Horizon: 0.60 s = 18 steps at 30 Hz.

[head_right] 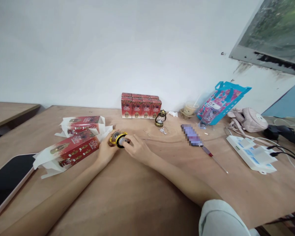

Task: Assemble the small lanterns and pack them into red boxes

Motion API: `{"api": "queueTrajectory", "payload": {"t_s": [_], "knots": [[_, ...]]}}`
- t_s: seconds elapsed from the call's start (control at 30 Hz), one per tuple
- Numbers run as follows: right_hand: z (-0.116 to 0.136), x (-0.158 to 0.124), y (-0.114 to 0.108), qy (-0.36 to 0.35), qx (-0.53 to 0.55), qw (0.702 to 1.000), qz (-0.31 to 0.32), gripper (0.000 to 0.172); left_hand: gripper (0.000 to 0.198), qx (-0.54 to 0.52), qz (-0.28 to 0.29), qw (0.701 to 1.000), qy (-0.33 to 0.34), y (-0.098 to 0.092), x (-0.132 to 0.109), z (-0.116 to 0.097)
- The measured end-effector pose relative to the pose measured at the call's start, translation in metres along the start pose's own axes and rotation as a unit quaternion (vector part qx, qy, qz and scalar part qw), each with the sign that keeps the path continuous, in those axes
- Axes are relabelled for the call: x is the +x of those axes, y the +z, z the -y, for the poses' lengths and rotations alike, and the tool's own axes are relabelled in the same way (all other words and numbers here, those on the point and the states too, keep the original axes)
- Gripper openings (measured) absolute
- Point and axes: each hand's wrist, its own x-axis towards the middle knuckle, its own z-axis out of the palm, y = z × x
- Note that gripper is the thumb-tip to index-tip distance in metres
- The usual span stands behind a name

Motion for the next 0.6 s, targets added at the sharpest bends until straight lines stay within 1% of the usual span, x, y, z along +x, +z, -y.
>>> {"api": "queueTrajectory", "payload": {"t_s": [0.07, 0.13, 0.2, 0.27, 0.33, 0.43, 0.53, 0.6], "knots": [[0.001, -0.003, 0.001, 0.007, 0.015, 1.0, -0.011, 0.018, 0.062, 0.002, 0.001, 1.0, 0.004, 0.0, 0.0, -0.001], [0.001, -0.008, 0.002, 0.033, 0.03, 0.998, -0.039, 0.019, 0.06, -0.006, 0.001, 1.0, 0.015, 0.001, -0.001, -0.003], [0.002, -0.012, 0.005, 0.068, 0.051, 0.993, -0.081, 0.029, 0.059, -0.023, 0.001, 0.999, 0.026, 0.001, -0.001, -0.005], [0.0, -0.016, 0.007, 0.102, 0.09, 0.985, -0.102, 0.044, 0.059, -0.039, 0.009, 0.998, 0.038, 0.002, -0.001, -0.006], [-0.003, -0.017, 0.008, 0.132, 0.145, 0.977, -0.084, 0.056, 0.061, -0.049, 0.039, 0.997, 0.039, 0.002, -0.001, -0.006], [-0.007, -0.016, 0.009, 0.15, 0.216, 0.965, -0.013, 0.064, 0.069, -0.055, 0.089, 0.994, 0.03, 0.002, -0.003, -0.006], [-0.008, -0.014, 0.008, 0.141, 0.254, 0.956, 0.04, 0.064, 0.079, -0.061, 0.097, 0.993, 0.032, 0.001, -0.004, -0.007], [-0.008, -0.014, 0.009, 0.143, 0.261, 0.954, 0.046, 0.06, 0.083, -0.065, 0.1, 0.993, 0.013, 0.001, -0.005, -0.007]]}}
